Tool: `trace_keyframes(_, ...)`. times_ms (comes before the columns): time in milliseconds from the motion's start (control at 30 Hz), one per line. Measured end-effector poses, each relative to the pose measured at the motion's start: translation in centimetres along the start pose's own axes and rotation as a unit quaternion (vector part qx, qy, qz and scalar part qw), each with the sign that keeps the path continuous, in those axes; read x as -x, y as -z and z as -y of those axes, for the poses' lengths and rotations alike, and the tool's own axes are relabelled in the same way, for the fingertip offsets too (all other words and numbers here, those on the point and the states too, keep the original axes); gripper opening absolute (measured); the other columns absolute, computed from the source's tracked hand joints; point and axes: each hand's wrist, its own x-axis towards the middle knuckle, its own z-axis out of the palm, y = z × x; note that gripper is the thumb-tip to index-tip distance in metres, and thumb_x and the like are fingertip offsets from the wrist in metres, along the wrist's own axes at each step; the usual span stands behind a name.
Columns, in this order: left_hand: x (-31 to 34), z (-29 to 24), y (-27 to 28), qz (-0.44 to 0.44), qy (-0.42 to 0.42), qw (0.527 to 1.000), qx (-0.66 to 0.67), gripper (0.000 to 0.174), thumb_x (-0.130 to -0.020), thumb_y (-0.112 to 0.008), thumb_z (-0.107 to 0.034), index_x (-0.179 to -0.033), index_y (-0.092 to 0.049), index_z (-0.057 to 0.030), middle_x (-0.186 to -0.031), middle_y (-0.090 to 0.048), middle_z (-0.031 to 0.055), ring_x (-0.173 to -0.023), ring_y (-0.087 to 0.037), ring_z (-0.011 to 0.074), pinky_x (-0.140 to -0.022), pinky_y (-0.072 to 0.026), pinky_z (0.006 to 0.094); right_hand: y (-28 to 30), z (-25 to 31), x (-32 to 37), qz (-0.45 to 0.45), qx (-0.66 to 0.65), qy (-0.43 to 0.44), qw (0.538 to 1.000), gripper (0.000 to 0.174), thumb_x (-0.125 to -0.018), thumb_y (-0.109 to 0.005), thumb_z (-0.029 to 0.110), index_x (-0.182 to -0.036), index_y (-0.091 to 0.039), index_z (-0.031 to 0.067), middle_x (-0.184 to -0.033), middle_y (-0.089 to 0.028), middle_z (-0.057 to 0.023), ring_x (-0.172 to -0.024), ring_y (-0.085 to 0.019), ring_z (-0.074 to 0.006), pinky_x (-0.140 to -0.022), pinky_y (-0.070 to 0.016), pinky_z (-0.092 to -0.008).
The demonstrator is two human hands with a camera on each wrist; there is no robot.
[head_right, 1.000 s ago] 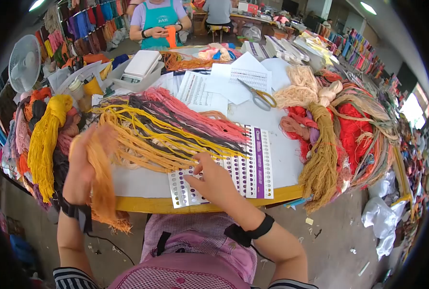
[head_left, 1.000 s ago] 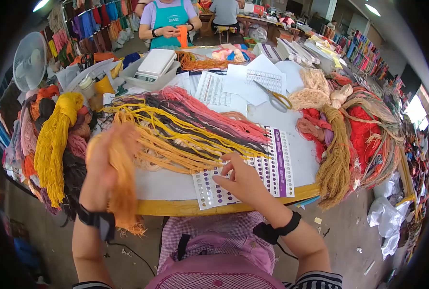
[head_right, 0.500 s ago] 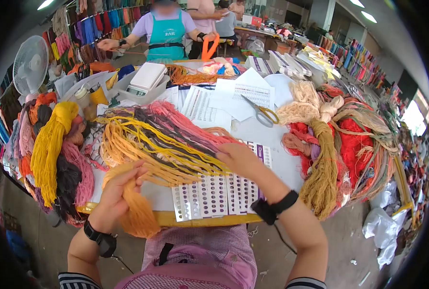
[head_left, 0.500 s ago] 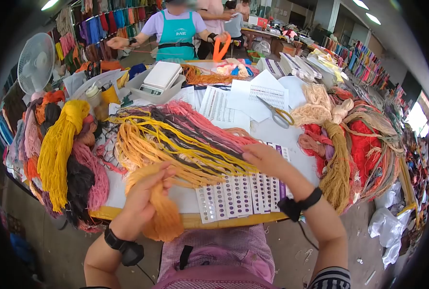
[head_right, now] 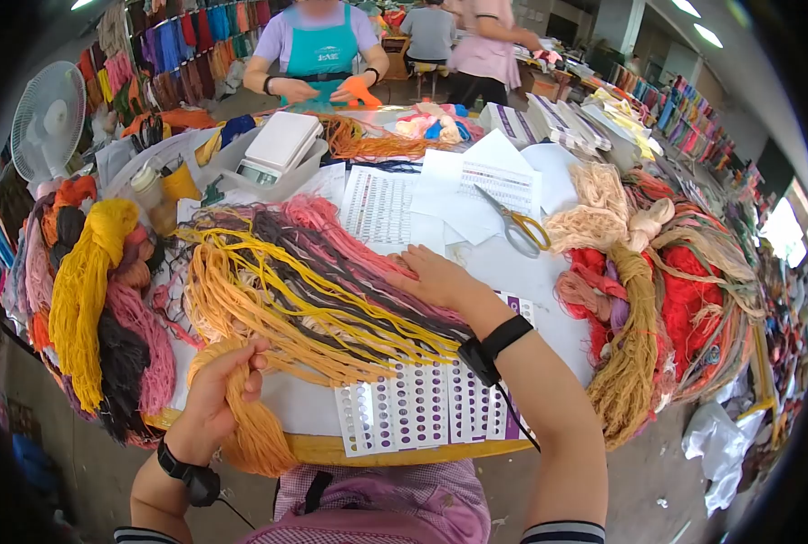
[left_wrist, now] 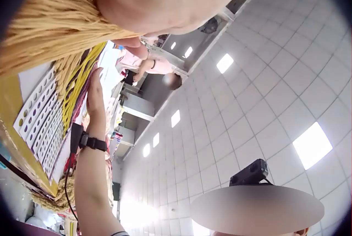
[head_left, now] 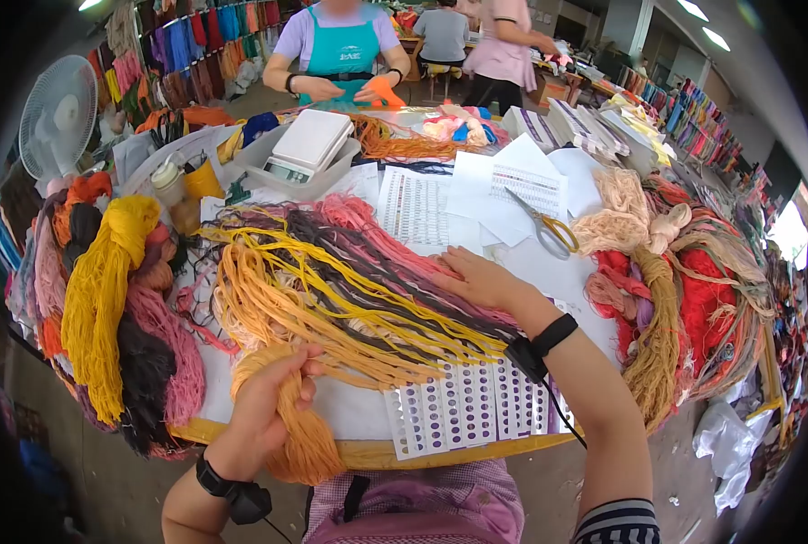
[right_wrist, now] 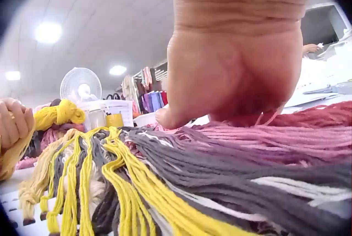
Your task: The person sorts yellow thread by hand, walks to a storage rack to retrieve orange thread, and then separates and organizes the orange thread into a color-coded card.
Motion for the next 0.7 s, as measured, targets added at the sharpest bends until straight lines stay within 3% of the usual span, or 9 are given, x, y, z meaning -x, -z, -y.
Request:
trace_keyframes(133,-0.5,0.5,0.2,0.037,-0.002,0.999,0.007,0.03,-0.094,-0.056,-0.021,-0.116,-0.058,-0.0006,-0.089,-0.065,0.0033,-0.066,-0.057,0.0105,-0.057,-0.0416,0.0222,0.3,0.3,0.2,0.015,-0.01,-0.007,1.0,0.069,-0.092,-0.045,0.055,-0.137,-0.044,0.0024,-0.142,-0.038,-0.0267,-0.137,-0.028,-0.0379,-0.113,-0.0236,-0.0405)
trace_keyframes(200,-0.3,0.5,-0.6,0.029,-0.015,0.999,-0.016,0.034,-0.096,-0.054,-0.024,-0.12,-0.055,0.0001,-0.107,-0.065,0.0076,-0.088,-0.062,0.0152,-0.073,-0.0495,0.0263,-1.1,-0.1,1.0,-0.141,0.058,0.057,0.987,0.057,-0.091,-0.053,0.048,-0.129,-0.053,0.0057,-0.132,-0.05,-0.0234,-0.131,-0.039,-0.0361,-0.109,-0.0301,-0.0409)
trace_keyframes(233,-0.1,0.6,-1.2,0.028,-0.014,0.999,-0.014,0.034,-0.096,-0.054,-0.024,-0.12,-0.055,0.0001,-0.107,-0.065,0.0076,-0.088,-0.062,0.0152,-0.073,-0.0495,0.0263,-0.6,1.6,2.2,-0.139,0.059,0.058,0.987,0.057,-0.091,-0.053,0.048,-0.129,-0.053,0.0057,-0.132,-0.05,-0.0234,-0.131,-0.039,-0.0361,-0.109,-0.0301,-0.0409)
trace_keyframes(300,0.5,0.7,-2.7,0.077,-0.041,0.995,-0.037,0.05,-0.099,-0.046,-0.034,-0.134,-0.045,0.0022,-0.13,-0.053,0.0136,-0.116,-0.053,0.0211,-0.095,-0.0467,0.0341,1.8,7.9,5.4,-0.117,-0.14,0.068,0.981,0.042,-0.089,-0.062,0.035,-0.116,-0.061,0.0033,-0.115,-0.061,-0.0182,-0.113,-0.055,-0.0277,-0.097,-0.0401,-0.0383)
trace_keyframes(367,1.1,1.2,-4.2,0.102,-0.04,0.993,-0.048,0.055,-0.1,-0.041,-0.038,-0.137,-0.041,0.0021,-0.136,-0.047,0.0131,-0.123,-0.047,0.0216,-0.101,-0.0419,0.0361,1.1,11.0,8.1,0.029,-0.314,0.0,0.949,0.03,-0.093,-0.06,0.022,-0.115,-0.059,0.0008,-0.112,-0.062,-0.0047,-0.102,-0.057,-0.0097,-0.085,-0.0479,-0.0273)
trace_keyframes(433,1.9,1.9,-5.7,0.127,-0.041,0.989,-0.06,0.06,-0.101,-0.037,-0.043,-0.14,-0.037,0.002,-0.142,-0.042,0.0127,-0.13,-0.041,0.0222,-0.107,-0.037,0.038,0.1,14.3,11.3,0.051,-0.481,-0.033,0.874,0.027,-0.095,-0.058,0.02,-0.114,-0.061,0.0012,-0.101,-0.064,0.0011,-0.1,-0.055,-0.0059,-0.087,-0.0454,-0.0249)
trace_keyframes(467,2.4,2.2,-6.5,0.159,-0.033,0.983,-0.08,0.061,-0.101,-0.034,-0.045,-0.141,-0.036,0.0016,-0.143,-0.041,0.0118,-0.131,-0.04,0.0216,-0.108,-0.0355,0.0381,-0.8,15.2,12.2,0.05,-0.48,-0.031,0.875,0.027,-0.095,-0.058,0.02,-0.114,-0.061,0.0012,-0.101,-0.064,0.0011,-0.1,-0.055,-0.0059,-0.087,-0.0454,-0.0249)
trace_keyframes(533,3.0,3.2,-7.3,0.226,-0.018,0.967,-0.114,0.063,-0.101,-0.029,-0.048,-0.142,-0.034,0.0004,-0.144,-0.04,0.01,-0.132,-0.038,0.0191,-0.111,-0.0307,0.0369,-2.3,16.4,14.0,0.022,-0.65,-0.034,0.759,0.017,-0.095,-0.059,0.019,-0.103,-0.064,0.0052,-0.099,-0.061,0.0041,-0.087,-0.054,-0.0057,-0.079,-0.0424,-0.0232)
trace_keyframes(700,4.4,4.4,-8.2,0.247,-0.026,0.952,-0.177,0.063,-0.102,-0.024,-0.047,-0.14,-0.038,0.0023,-0.143,-0.042,0.0107,-0.13,-0.042,0.0174,-0.11,-0.0311,0.0338,-5.1,15.9,17.0,-0.064,-0.677,-0.03,0.733,0.012,-0.094,-0.059,0.016,-0.094,-0.06,0.0044,-0.094,-0.061,0.0023,-0.086,-0.055,-0.0058,-0.081,-0.0434,-0.0229)
